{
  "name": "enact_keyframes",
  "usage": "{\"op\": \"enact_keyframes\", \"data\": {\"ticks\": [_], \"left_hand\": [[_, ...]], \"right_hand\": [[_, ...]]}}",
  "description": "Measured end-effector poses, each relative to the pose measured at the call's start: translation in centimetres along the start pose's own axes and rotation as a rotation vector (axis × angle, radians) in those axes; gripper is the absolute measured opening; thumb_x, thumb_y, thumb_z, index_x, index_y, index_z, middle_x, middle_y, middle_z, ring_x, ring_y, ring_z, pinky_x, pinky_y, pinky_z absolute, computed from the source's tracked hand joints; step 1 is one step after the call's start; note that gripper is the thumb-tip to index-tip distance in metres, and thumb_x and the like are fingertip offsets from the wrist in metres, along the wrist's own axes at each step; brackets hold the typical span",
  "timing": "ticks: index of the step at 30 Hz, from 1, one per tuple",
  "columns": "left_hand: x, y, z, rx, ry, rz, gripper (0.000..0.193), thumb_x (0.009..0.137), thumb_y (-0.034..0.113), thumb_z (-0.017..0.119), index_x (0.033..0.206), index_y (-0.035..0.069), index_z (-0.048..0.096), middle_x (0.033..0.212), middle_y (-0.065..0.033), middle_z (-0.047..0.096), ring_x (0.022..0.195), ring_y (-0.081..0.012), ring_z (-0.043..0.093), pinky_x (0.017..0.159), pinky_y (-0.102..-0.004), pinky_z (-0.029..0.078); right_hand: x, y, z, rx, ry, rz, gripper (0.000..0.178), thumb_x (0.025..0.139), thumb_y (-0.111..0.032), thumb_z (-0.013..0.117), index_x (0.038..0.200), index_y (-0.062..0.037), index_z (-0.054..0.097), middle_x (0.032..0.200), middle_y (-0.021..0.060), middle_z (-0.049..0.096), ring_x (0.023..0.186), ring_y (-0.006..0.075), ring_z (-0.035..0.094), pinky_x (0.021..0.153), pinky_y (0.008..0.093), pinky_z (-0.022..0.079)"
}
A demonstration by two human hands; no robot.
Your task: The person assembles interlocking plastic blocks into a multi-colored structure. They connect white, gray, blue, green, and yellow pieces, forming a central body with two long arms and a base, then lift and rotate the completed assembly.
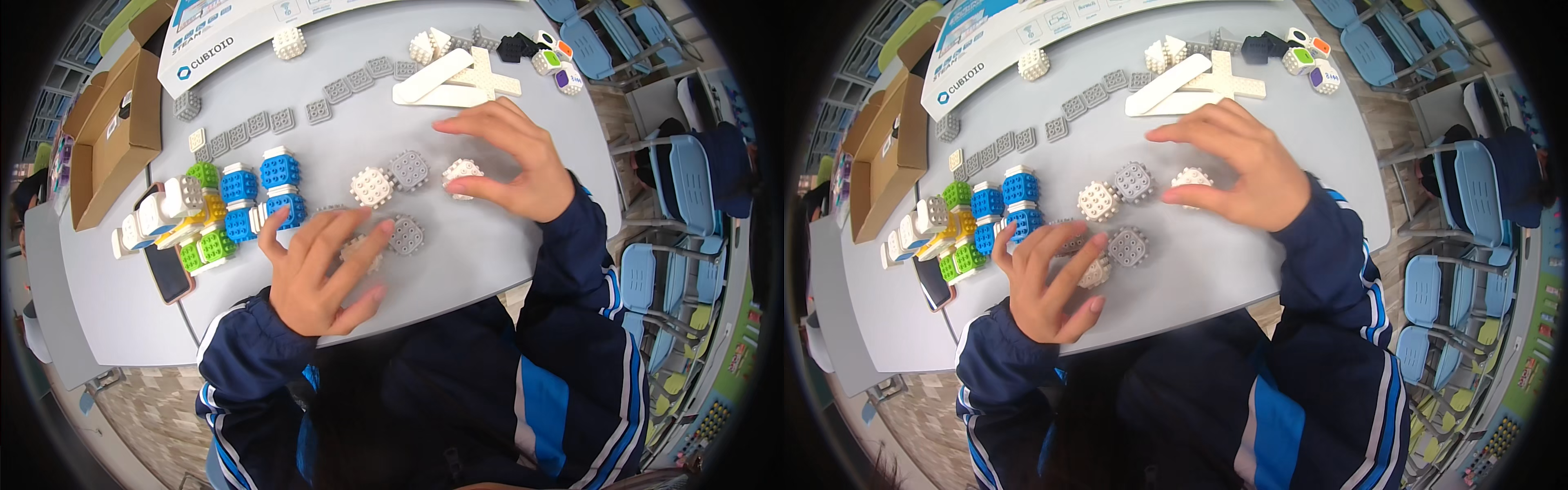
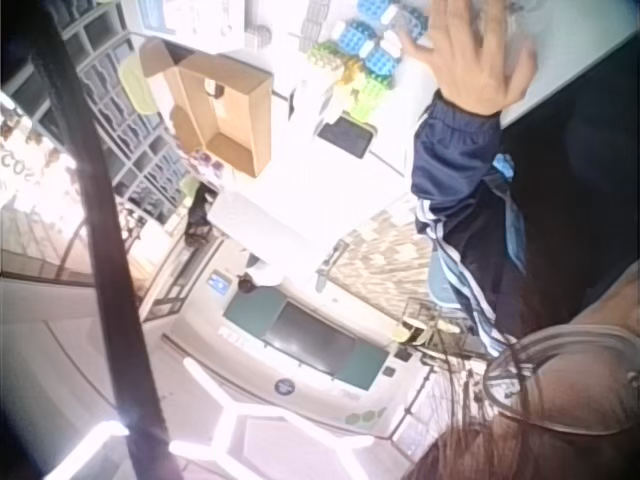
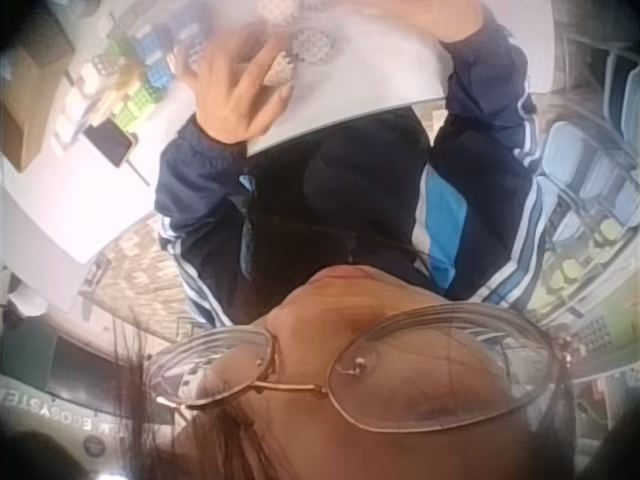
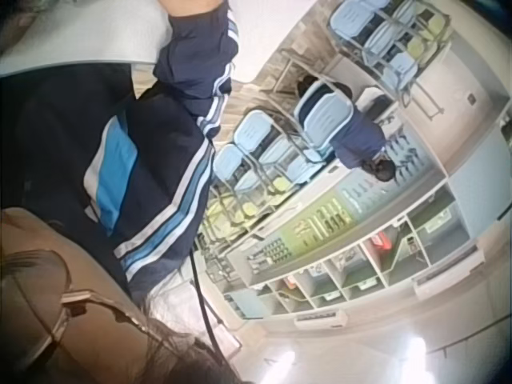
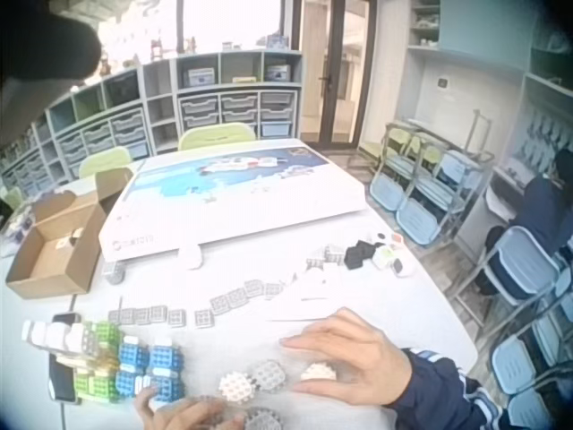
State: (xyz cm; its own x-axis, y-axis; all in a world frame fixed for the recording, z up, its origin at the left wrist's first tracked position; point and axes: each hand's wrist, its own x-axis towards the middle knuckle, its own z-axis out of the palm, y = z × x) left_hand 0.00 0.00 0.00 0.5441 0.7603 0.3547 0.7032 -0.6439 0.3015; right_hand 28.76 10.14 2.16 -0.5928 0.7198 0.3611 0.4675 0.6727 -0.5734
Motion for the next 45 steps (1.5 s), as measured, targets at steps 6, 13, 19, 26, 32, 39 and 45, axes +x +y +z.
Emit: {"op": "enact_keyframes", "data": {"ticks": [6, 13, 19, 26, 32, 39, 45], "left_hand": [[0.1, 0.5, 0.9, 0.043, -0.054, 0.106, 0.055, 0.077, 0.04, 0.068, 0.127, 0.018, 0.067, 0.13, 0.001, 0.061, 0.111, -0.0195, 0.055, 0.108, -0.0564, 0.018], [0.1, 0.4, 0.9, 0.031, -0.065, 0.106, 0.053, 0.078, 0.041, 0.068, 0.126, 0.019, 0.067, 0.132, 0.0005, 0.061, 0.11, -0.0192, 0.056, 0.107, -0.0568, 0.017], [-0.1, 0.5, 0.5, 0.062, -0.021, 0.103, 0.051, 0.077, 0.041, 0.069, 0.122, 0.018, 0.069, 0.129, -0.0003, 0.063, 0.107, -0.0186, 0.058, 0.108, -0.0554, 0.018], [-2.8, 0.3, 0.1, 0.121, 0.109, -0.068, 0.042, 0.073, 0.028, 0.077, 0.113, 0.017, 0.073, 0.114, 0.0008, 0.066, 0.096, -0.0156, 0.059, 0.104, -0.0495, 0.023], [-3.6, 1.3, 0.7, 0.111, 0.145, -0.087, 0.043, 0.071, 0.019, 0.082, 0.113, 0.016, 0.073, 0.107, 0.0017, 0.067, 0.085, -0.0138, 0.061, 0.097, -0.0461, 0.028], [-3.8, 1.5, 1.1, 0.058, 0.168, -0.102, 0.045, 0.069, 0.019, 0.085, 0.112, 0.014, 0.074, 0.103, -0.0004, 0.069, 0.082, -0.0146, 0.063, 0.095, -0.0429, 0.032], [-3.4, 1.6, 0.6, 0.053, 0.157, -0.101, 0.047, 0.07, 0.018, 0.085, 0.115, 0.013, 0.072, 0.108, -0.0023, 0.068, 0.087, -0.0166, 0.063, 0.097, -0.0427, 0.032]], "right_hand": [[-0.9, 0.2, -0.8, 0.184, -0.202, 0.155, 0.046, 0.07, -0.015, 0.087, 0.111, -0.0042, 0.068, 0.092, 0.0064, 0.063, 0.073, 0.0177, 0.058, 0.071, 0.0308, 0.049], [-1.2, -0.7, 1.7, 0.304, -0.257, 0.089, 0.04, 0.069, -0.014, 0.09, 0.1, -0.0013, 0.067, 0.089, 0.0059, 0.062, 0.071, 0.0162, 0.059, 0.065, 0.0285, 0.049], [-1.1, -0.8, 1.9, 0.279, -0.247, 0.057, 0.046, 0.066, -0.019, 0.091, 0.101, -0.0007, 0.067, 0.092, 0.0074, 0.063, 0.072, 0.0174, 0.06, 0.066, 0.0285, 0.05], [-0.6, -0.6, 1.9, 0.206, -0.113, -0.136, 0.055, 0.063, -0.024, 0.092, 0.109, -0.0045, 0.07, 0.1, 0.0068, 0.062, 0.076, 0.0201, 0.058, 0.068, 0.0312, 0.049], [-0.9, -0.8, 2.7, 0.162, -0.206, -0.21, 0.047, 0.063, -0.023, 0.09, 0.106, -0.0103, 0.075, 0.098, 0.0036, 0.059, 0.067, 0.0168, 0.047, 0.061, 0.0301, 0.042], [-1.1, -0.6, 3.1, 0.177, -0.185, -0.228, 0.043, 0.065, -0.022, 0.088, 0.103, -0.0094, 0.075, 0.097, 0.0042, 0.059, 0.065, 0.0168, 0.048, 0.059, 0.0299, 0.042], [-0.9, -0.7, 2.8, 0.158, -0.17, -0.235, 0.043, 0.065, -0.021, 0.088, 0.104, -0.0086, 0.075, 0.099, 0.0049, 0.06, 0.068, 0.0173, 0.051, 0.061, 0.0296, 0.044]]}}
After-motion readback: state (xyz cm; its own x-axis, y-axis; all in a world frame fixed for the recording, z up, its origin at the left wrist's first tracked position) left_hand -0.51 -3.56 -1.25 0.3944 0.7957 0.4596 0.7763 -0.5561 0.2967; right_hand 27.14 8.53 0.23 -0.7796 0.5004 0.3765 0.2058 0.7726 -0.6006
